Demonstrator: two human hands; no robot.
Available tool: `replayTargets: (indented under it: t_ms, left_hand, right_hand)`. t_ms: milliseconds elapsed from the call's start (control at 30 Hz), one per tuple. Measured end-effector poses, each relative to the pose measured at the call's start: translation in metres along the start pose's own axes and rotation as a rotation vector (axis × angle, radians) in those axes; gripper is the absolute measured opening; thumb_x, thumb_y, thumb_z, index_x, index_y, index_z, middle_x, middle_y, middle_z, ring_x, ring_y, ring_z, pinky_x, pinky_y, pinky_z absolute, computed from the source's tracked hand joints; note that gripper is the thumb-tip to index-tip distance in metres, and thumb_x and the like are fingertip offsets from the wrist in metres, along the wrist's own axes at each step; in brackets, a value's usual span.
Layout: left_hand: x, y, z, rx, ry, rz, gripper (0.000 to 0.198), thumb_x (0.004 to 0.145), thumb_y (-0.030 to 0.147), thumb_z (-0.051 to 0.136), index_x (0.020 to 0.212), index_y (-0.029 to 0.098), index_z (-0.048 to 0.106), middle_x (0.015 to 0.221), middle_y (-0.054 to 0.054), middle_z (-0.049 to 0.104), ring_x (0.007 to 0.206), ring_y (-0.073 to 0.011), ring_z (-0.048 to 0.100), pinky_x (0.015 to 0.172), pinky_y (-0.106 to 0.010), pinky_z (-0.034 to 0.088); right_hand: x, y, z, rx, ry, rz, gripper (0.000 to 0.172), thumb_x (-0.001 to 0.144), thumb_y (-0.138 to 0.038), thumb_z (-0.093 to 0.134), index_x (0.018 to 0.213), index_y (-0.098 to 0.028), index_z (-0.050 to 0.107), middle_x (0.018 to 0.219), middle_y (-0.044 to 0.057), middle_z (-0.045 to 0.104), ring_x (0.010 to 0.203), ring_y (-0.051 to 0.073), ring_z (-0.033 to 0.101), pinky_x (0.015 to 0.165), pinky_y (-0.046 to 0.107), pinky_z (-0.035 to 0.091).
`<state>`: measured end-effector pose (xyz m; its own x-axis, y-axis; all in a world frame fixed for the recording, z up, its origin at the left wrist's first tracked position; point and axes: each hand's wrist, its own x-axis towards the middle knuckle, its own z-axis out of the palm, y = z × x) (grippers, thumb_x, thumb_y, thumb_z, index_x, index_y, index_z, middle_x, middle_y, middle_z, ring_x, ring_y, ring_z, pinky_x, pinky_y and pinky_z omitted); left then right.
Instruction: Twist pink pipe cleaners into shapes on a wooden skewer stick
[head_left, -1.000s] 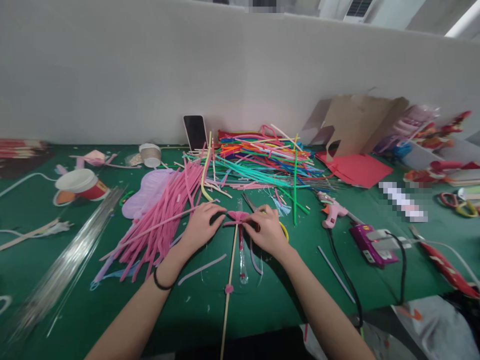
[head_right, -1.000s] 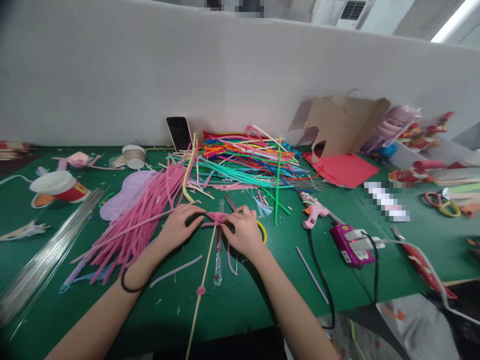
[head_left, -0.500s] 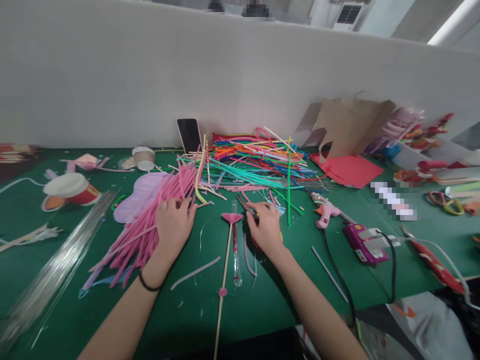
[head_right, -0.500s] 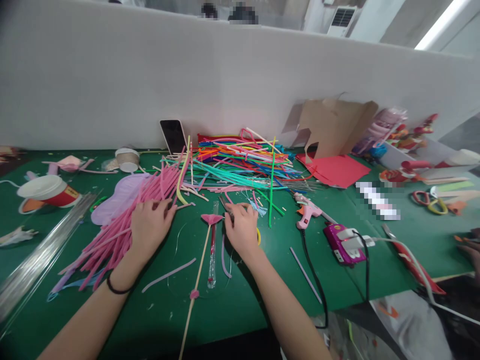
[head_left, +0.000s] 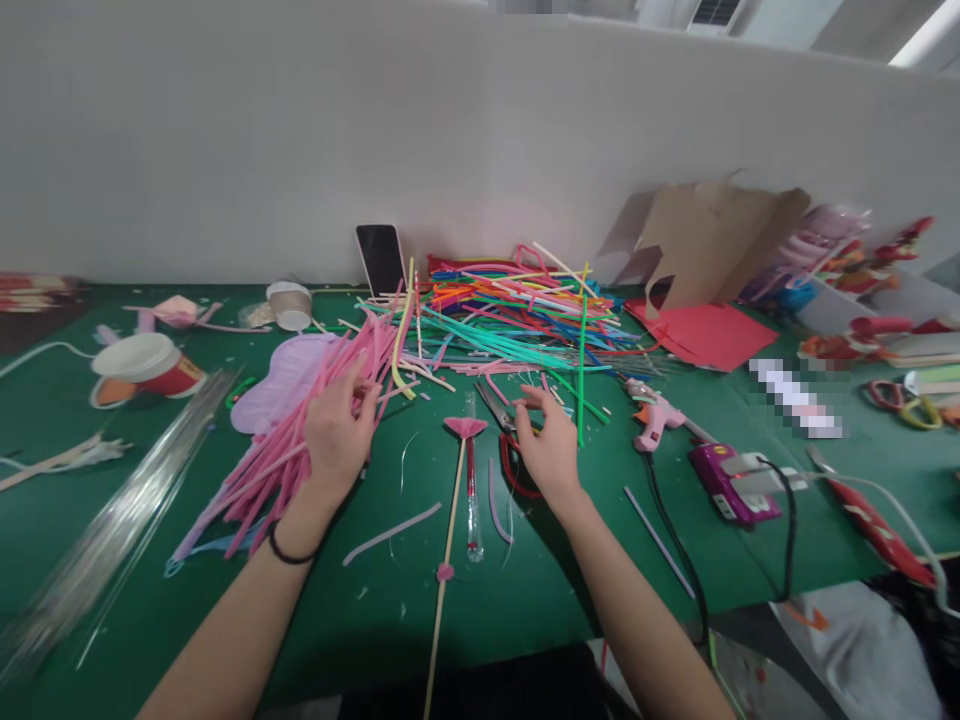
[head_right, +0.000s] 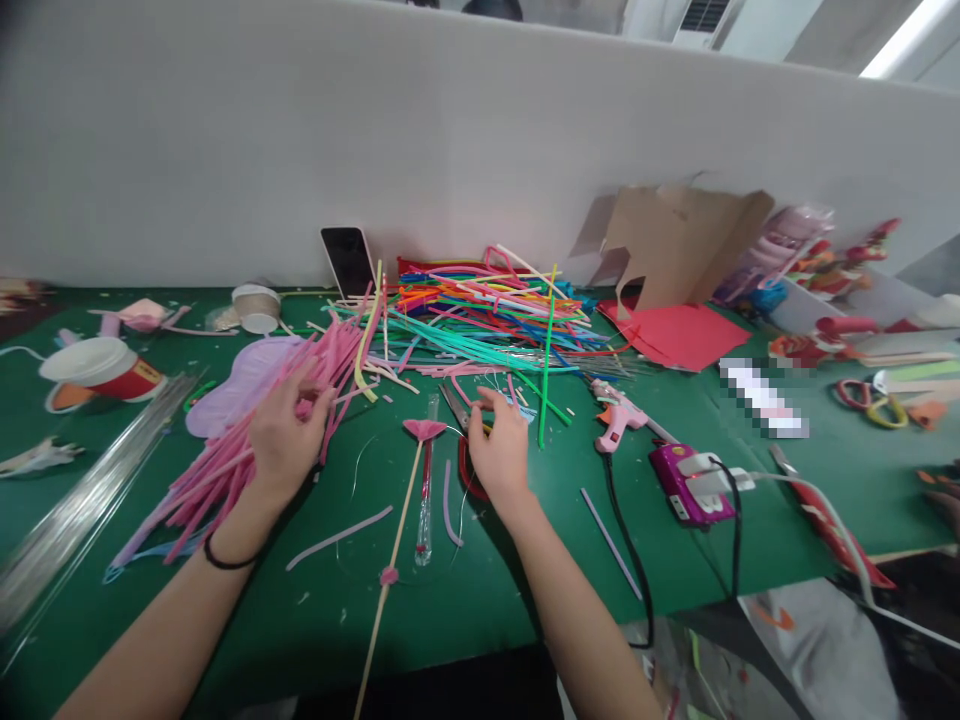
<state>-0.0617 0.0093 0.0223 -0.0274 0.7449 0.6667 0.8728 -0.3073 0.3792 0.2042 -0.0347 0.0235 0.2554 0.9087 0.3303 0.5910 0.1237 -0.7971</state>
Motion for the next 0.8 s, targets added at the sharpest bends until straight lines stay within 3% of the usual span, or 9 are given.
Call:
replayTargets:
  t_ms: [133, 300, 400, 467, 533, 633, 800]
  left_hand:
    - [-0.002, 0.006, 0.001, -0.050, 0.058, 0.074, 0.031, 0.088, 0.034, 0.060, 0.114, 0.017, 0.064, 0.087, -0.005, 0.073, 0.080, -0.0204, 0.067, 0.081, -0.032, 0.047]
    - [-0.009, 0.013, 0.000, -0.035, 0.040, 0.363, 0.020, 0.086, 0.022, 0.064, 0.105, 0.019, 0.068, 0.088, -0.006, 0.074, 0.081, -0.0201, 0.067, 0.079, -0.032, 0.047]
    - [-0.018, 0.022, 0.000, -0.081, -0.074, 0.597, 0.025, 0.087, 0.014, 0.060, 0.111, 0.019, 0.065, 0.094, -0.007, 0.074, 0.087, -0.0197, 0.067, 0.080, -0.032, 0.048]
    - [-0.024, 0.028, 0.000, -0.079, -0.194, 0.688, 0.028, 0.090, 0.012, 0.054, 0.116, 0.018, 0.063, 0.101, -0.009, 0.073, 0.091, -0.0194, 0.067, 0.080, -0.031, 0.050]
    - [-0.026, 0.033, 0.001, -0.060, -0.238, 0.723, 0.029, 0.091, 0.011, 0.052, 0.117, 0.016, 0.062, 0.104, -0.010, 0.072, 0.091, -0.0191, 0.067, 0.079, -0.029, 0.051]
    - [-0.024, 0.032, 0.001, -0.030, -0.207, 0.700, 0.024, 0.091, 0.017, 0.056, 0.114, 0.015, 0.063, 0.099, -0.009, 0.073, 0.087, -0.0180, 0.068, 0.073, -0.026, 0.051]
    - [-0.010, 0.012, -0.004, 0.118, -0.070, 0.513, 0.018, 0.091, 0.023, 0.057, 0.104, 0.016, 0.067, 0.088, -0.007, 0.073, 0.079, -0.0182, 0.067, 0.071, -0.027, 0.048]
  right_hand:
    - [-0.005, -0.002, 0.005, 0.080, -0.065, -0.006, 0.028, 0.091, -0.029, 0.049, 0.115, -0.020, 0.060, 0.096, 0.007, 0.070, 0.091, 0.022, 0.065, 0.082, 0.037, 0.049]
    - [-0.011, -0.013, 0.010, 0.125, -0.192, -0.067, 0.029, 0.090, -0.034, 0.052, 0.114, -0.022, 0.063, 0.095, 0.006, 0.071, 0.092, 0.022, 0.064, 0.083, 0.036, 0.048]
    - [-0.013, -0.020, 0.012, 0.262, -0.276, -0.024, 0.032, 0.087, -0.040, 0.059, 0.113, -0.022, 0.064, 0.091, 0.005, 0.071, 0.084, 0.021, 0.065, 0.078, 0.033, 0.049]
    - [-0.014, -0.023, 0.014, 0.445, -0.347, 0.058, 0.031, 0.087, -0.041, 0.058, 0.110, -0.021, 0.065, 0.083, 0.003, 0.070, 0.076, 0.018, 0.065, 0.073, 0.031, 0.050]
    - [-0.013, -0.023, 0.014, 0.628, -0.367, 0.135, 0.028, 0.089, -0.041, 0.056, 0.103, -0.020, 0.066, 0.075, 0.002, 0.068, 0.070, 0.016, 0.064, 0.070, 0.029, 0.050]
    - [-0.009, -0.020, 0.010, 0.771, -0.243, 0.208, 0.024, 0.089, -0.041, 0.056, 0.094, -0.019, 0.066, 0.073, 0.001, 0.066, 0.069, 0.014, 0.063, 0.067, 0.026, 0.049]
    - [0.001, -0.014, -0.005, 0.828, 0.162, 0.214, 0.023, 0.091, -0.043, 0.054, 0.088, -0.020, 0.058, 0.070, -0.003, 0.060, 0.061, 0.009, 0.056, 0.061, 0.022, 0.047]
